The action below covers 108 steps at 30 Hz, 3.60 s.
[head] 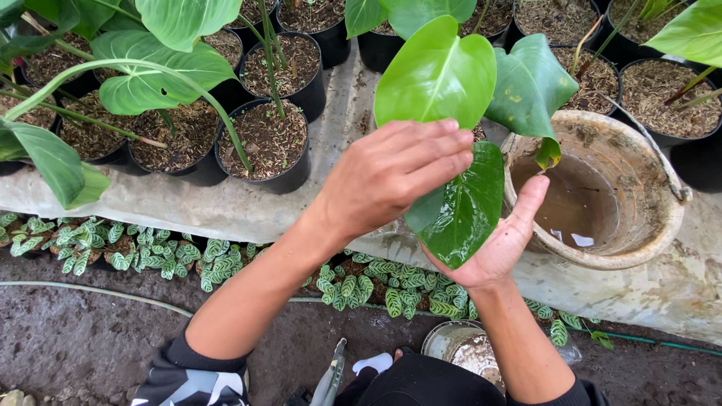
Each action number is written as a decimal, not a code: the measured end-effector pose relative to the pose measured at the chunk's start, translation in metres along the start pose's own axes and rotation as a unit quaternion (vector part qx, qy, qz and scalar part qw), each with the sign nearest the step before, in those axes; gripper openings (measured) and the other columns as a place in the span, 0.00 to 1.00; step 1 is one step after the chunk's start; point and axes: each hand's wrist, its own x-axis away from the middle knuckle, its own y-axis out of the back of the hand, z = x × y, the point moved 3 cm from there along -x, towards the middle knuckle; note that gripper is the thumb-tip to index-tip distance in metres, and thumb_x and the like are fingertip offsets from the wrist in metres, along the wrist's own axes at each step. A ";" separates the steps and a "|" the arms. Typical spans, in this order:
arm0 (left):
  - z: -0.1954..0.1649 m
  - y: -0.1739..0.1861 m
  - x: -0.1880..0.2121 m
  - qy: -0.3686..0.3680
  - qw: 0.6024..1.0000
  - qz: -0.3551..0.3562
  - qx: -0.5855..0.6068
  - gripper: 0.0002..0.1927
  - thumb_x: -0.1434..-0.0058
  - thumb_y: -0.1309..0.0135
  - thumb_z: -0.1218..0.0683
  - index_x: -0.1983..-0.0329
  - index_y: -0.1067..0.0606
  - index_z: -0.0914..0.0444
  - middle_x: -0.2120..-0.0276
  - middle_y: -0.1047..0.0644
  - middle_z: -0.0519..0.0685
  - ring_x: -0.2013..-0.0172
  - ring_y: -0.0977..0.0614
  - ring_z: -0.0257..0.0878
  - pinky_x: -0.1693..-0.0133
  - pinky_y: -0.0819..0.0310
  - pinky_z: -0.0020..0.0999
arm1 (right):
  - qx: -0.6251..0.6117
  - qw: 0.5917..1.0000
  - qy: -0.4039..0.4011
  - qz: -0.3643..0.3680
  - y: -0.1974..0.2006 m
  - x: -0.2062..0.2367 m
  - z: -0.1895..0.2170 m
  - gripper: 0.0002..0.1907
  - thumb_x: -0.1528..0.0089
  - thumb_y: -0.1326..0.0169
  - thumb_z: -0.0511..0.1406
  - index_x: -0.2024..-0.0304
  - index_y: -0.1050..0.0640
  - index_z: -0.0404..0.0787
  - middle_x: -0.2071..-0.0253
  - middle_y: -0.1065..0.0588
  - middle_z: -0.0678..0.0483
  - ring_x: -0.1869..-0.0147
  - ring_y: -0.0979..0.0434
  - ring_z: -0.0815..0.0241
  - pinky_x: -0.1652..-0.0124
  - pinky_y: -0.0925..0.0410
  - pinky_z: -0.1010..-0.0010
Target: The person wipes the leaves of potted plants with a small sponge, dipping it in a bucket of water between leaves. They support each leaf with one hand while rubbing its surface, then move to the next potted plant along the bench.
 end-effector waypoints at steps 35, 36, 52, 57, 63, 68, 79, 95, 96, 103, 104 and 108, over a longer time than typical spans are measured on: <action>0.001 0.001 0.005 -0.003 0.999 0.029 -0.037 0.16 0.35 0.43 0.57 0.44 0.21 0.61 0.42 0.21 0.46 0.39 0.21 0.40 0.40 0.28 0.42 | 0.033 0.999 0.024 0.028 -0.001 0.013 0.002 0.32 0.37 0.43 0.47 0.33 0.27 0.40 0.37 0.25 0.46 0.35 0.24 0.46 0.29 0.39 0.44; 0.002 0.000 0.005 -0.001 0.998 0.045 -0.041 0.17 0.36 0.43 0.56 0.44 0.21 0.60 0.42 0.21 0.45 0.40 0.21 0.39 0.39 0.29 0.43 | 0.047 0.998 0.031 0.021 0.001 0.013 0.003 0.33 0.38 0.43 0.48 0.34 0.27 0.40 0.38 0.24 0.47 0.36 0.24 0.47 0.30 0.38 0.44; -0.007 0.036 0.088 0.205 0.975 -0.018 0.087 0.12 0.42 0.43 0.65 0.56 0.18 0.62 0.58 0.15 0.48 0.57 0.13 0.39 0.54 0.23 0.36 | 0.043 0.998 -0.018 0.044 0.009 0.016 0.005 0.30 0.31 0.51 0.43 0.33 0.32 0.30 0.38 0.27 0.37 0.30 0.30 0.39 0.24 0.46 0.41; -0.015 0.038 0.077 0.252 0.952 -0.145 0.090 0.13 0.38 0.45 0.66 0.51 0.20 0.65 0.54 0.16 0.53 0.54 0.12 0.43 0.52 0.19 0.36 | 0.036 0.997 -0.014 0.071 0.006 0.025 0.007 0.28 0.26 0.56 0.41 0.30 0.36 0.29 0.33 0.31 0.36 0.24 0.37 0.36 0.23 0.49 0.43; -0.035 -0.002 0.022 0.098 0.995 -0.026 0.019 0.14 0.33 0.44 0.61 0.45 0.21 0.61 0.44 0.20 0.47 0.42 0.18 0.40 0.40 0.28 0.41 | -0.023 0.998 -0.045 0.035 0.014 0.042 -0.001 0.24 0.24 0.62 0.37 0.25 0.38 0.42 0.28 0.33 0.47 0.23 0.36 0.50 0.25 0.47 0.47; -0.038 -0.016 0.017 0.030 0.997 0.072 -0.021 0.14 0.33 0.45 0.56 0.45 0.20 0.61 0.41 0.21 0.47 0.37 0.23 0.39 0.36 0.34 0.45 | 0.010 0.997 -0.059 0.046 0.022 0.046 0.002 0.22 0.23 0.63 0.39 0.28 0.36 0.41 0.31 0.31 0.47 0.27 0.32 0.50 0.30 0.43 0.46; -0.033 0.004 0.076 -0.021 0.995 0.094 -0.012 0.13 0.34 0.44 0.57 0.47 0.19 0.60 0.42 0.20 0.46 0.38 0.22 0.38 0.39 0.33 0.44 | 0.020 0.997 -0.062 0.035 0.005 0.039 0.007 0.25 0.24 0.64 0.39 0.28 0.38 0.31 0.31 0.33 0.38 0.27 0.34 0.46 0.27 0.44 0.50; -0.041 -0.010 0.029 0.030 0.999 0.014 -0.042 0.14 0.33 0.44 0.58 0.44 0.21 0.61 0.43 0.20 0.47 0.40 0.20 0.39 0.38 0.28 0.43 | 0.084 0.995 -0.049 0.015 0.019 0.045 0.010 0.22 0.25 0.61 0.37 0.29 0.35 0.37 0.33 0.30 0.47 0.29 0.31 0.53 0.29 0.41 0.52; -0.041 -0.016 0.027 0.016 0.998 0.042 -0.052 0.15 0.34 0.44 0.57 0.44 0.21 0.61 0.42 0.20 0.47 0.39 0.21 0.40 0.38 0.30 0.44 | 0.067 0.996 -0.048 0.018 0.022 0.047 0.011 0.21 0.24 0.61 0.37 0.30 0.34 0.39 0.34 0.29 0.48 0.30 0.29 0.54 0.30 0.40 0.53; -0.041 -0.010 0.072 0.002 0.997 0.078 0.006 0.13 0.34 0.44 0.57 0.46 0.20 0.60 0.42 0.21 0.46 0.38 0.22 0.38 0.40 0.31 0.43 | 0.058 0.996 -0.054 0.027 0.015 0.045 0.011 0.23 0.22 0.62 0.37 0.28 0.36 0.32 0.30 0.32 0.41 0.27 0.33 0.50 0.29 0.43 0.55; -0.039 -0.008 0.080 0.001 0.997 0.081 0.006 0.13 0.34 0.43 0.57 0.47 0.20 0.60 0.43 0.20 0.45 0.39 0.21 0.37 0.41 0.30 0.43 | 0.088 0.995 -0.048 0.005 0.012 0.044 0.011 0.25 0.25 0.62 0.38 0.29 0.37 0.31 0.30 0.33 0.40 0.26 0.35 0.49 0.28 0.44 0.55; -0.031 0.005 0.095 0.054 0.997 0.061 0.015 0.12 0.37 0.42 0.61 0.50 0.19 0.59 0.49 0.17 0.44 0.44 0.18 0.36 0.42 0.25 0.40 | 0.168 0.985 -0.039 0.017 -0.006 0.038 0.013 0.28 0.26 0.63 0.40 0.30 0.39 0.25 0.30 0.35 0.33 0.23 0.39 0.45 0.25 0.47 0.55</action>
